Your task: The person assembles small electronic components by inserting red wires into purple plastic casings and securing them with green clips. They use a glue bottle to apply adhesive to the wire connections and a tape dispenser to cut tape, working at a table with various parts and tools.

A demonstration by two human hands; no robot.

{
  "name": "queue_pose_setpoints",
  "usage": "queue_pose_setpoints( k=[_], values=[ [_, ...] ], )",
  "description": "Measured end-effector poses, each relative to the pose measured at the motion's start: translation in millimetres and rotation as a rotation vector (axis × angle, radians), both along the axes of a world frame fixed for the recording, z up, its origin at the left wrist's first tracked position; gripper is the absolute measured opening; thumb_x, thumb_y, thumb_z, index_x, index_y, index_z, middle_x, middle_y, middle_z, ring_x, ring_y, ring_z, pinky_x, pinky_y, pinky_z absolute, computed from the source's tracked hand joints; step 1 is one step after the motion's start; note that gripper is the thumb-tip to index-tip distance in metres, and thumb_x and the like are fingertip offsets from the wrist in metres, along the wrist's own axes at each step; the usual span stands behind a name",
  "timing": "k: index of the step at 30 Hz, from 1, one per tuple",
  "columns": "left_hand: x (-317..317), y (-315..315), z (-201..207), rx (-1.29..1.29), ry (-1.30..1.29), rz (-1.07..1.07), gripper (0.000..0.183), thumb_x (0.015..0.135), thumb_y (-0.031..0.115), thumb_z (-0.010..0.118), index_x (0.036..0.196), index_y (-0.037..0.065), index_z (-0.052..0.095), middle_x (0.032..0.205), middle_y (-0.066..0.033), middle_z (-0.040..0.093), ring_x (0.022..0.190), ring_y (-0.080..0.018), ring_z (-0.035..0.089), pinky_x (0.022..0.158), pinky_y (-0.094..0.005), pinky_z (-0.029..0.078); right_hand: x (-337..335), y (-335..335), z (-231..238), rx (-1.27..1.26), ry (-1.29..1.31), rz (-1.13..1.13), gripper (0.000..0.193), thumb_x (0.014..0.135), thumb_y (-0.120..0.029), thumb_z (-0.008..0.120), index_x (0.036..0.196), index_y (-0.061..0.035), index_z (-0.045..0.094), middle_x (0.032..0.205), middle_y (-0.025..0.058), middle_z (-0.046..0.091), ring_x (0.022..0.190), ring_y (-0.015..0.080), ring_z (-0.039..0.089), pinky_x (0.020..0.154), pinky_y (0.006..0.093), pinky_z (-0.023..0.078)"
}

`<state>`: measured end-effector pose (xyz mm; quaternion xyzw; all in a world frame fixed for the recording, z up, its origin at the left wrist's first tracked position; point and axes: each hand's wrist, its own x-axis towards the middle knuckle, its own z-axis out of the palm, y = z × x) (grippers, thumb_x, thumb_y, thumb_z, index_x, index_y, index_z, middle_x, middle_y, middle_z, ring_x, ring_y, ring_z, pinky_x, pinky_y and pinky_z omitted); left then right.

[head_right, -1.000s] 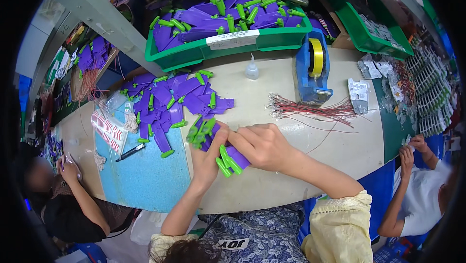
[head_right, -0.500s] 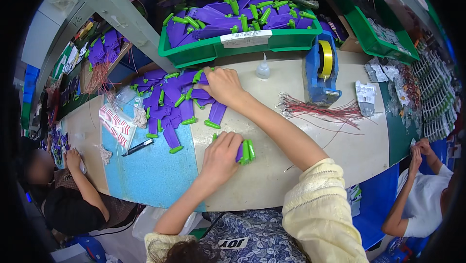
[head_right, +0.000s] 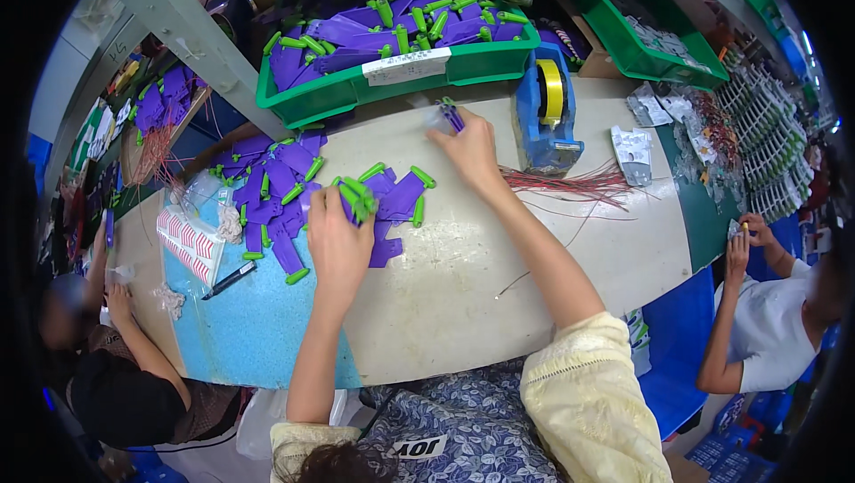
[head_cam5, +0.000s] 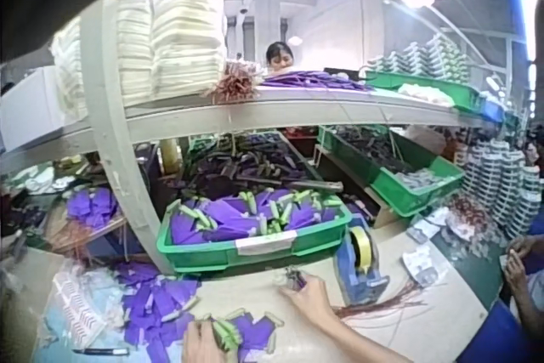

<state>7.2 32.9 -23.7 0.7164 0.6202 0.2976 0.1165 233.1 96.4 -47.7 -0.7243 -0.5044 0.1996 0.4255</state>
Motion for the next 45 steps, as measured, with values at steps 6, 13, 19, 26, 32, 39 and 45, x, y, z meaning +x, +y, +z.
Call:
queue_pose_setpoints(
  k=[6, 13, 19, 26, 32, 39, 45],
  values=[
    [6, 25, -5, -0.05, 0.073, 0.023, 0.049, 0.071, 0.007, 0.084, 0.113, -0.004, 0.06, 0.118, -0.02, 0.057, 0.109, -0.0398, 0.056, 0.093, -0.0485, 0.05, 26, -4, -12, 0.068, -0.086, -0.121, 0.031, 0.08, -0.017, 0.08, 0.097, 0.0062, 0.068, 0.082, 0.0285, 0.069, 0.08, 0.0456, 0.068, 0.071, 0.0497, 0.052],
    [52, 25, 5, -0.168, 0.119, -0.333, 0.046, 0.07, 0.012, 0.086, 0.105, -0.003, 0.06, 0.107, -0.0213, 0.063, 0.103, -0.0385, 0.061, 0.083, -0.048, 0.055, 2, -63, 7, 0.331, 0.276, -0.227, 0.042, 0.088, -0.012, 0.076, 0.122, 0.0043, 0.059, 0.083, 0.0049, 0.062, 0.072, 0.0091, 0.053, 0.067, 0.0282, 0.047],
    [47, 18, 22, -0.512, -0.863, -0.17, 0.025, 0.083, 0.013, 0.082, 0.098, 0.001, 0.064, 0.078, -0.0092, 0.071, 0.071, -0.0171, 0.069, 0.065, -0.0318, 0.054, -32, -131, 48, -0.01, 0.363, 0.226, 0.036, 0.082, -0.017, 0.084, 0.107, 0.0004, 0.066, 0.071, -0.0005, 0.056, 0.063, 0.0074, 0.048, 0.058, 0.0272, 0.043],
    [8, -45, 36, -0.627, -1.436, -0.232, 0.033, 0.106, 0.021, 0.054, 0.129, -0.001, 0.049, 0.119, -0.0212, 0.067, 0.103, -0.03, 0.071, 0.087, -0.0396, 0.059, -35, -129, 69, -0.047, 0.185, 0.592, 0.045, 0.07, -0.024, 0.093, 0.1, 0.0006, 0.071, 0.085, 0.0105, 0.075, 0.073, 0.0131, 0.07, 0.068, 0.0303, 0.055],
    [8, -61, 26, -0.526, -1.429, -0.244, 0.033, 0.106, 0.021, 0.055, 0.13, -0.001, 0.047, 0.12, -0.0239, 0.068, 0.105, -0.0286, 0.071, 0.089, -0.0371, 0.058, -31, -122, 68, 0.185, 0.102, 0.786, 0.048, 0.07, -0.019, 0.088, 0.11, -0.0018, 0.069, 0.088, 0.0114, 0.074, 0.075, 0.0223, 0.074, 0.067, 0.0332, 0.058],
    [-52, -72, 17, -0.705, -1.216, 0.083, 0.018, 0.098, 0.021, 0.067, 0.099, 0.003, 0.066, 0.107, -0.0169, 0.074, 0.079, -0.0153, 0.067, 0.068, -0.0287, 0.053, -39, -98, 48, 0.339, -0.368, 0.781, 0.039, 0.071, -0.012, 0.077, 0.105, -0.0008, 0.062, 0.089, 0.015, 0.065, 0.08, 0.035, 0.069, 0.07, 0.0427, 0.058],
    [-39, -78, -12, -0.798, -1.701, 0.122, 0.029, 0.096, 0.011, 0.061, 0.121, 0.001, 0.049, 0.137, -0.0325, 0.055, 0.121, -0.0473, 0.06, 0.104, -0.059, 0.051, -84, -15, 11, 0.079, -0.507, 0.731, 0.032, 0.079, -0.016, 0.078, 0.103, 0.0004, 0.065, 0.095, 0.0208, 0.067, 0.086, 0.043, 0.066, 0.072, 0.0485, 0.05]
  ],
)
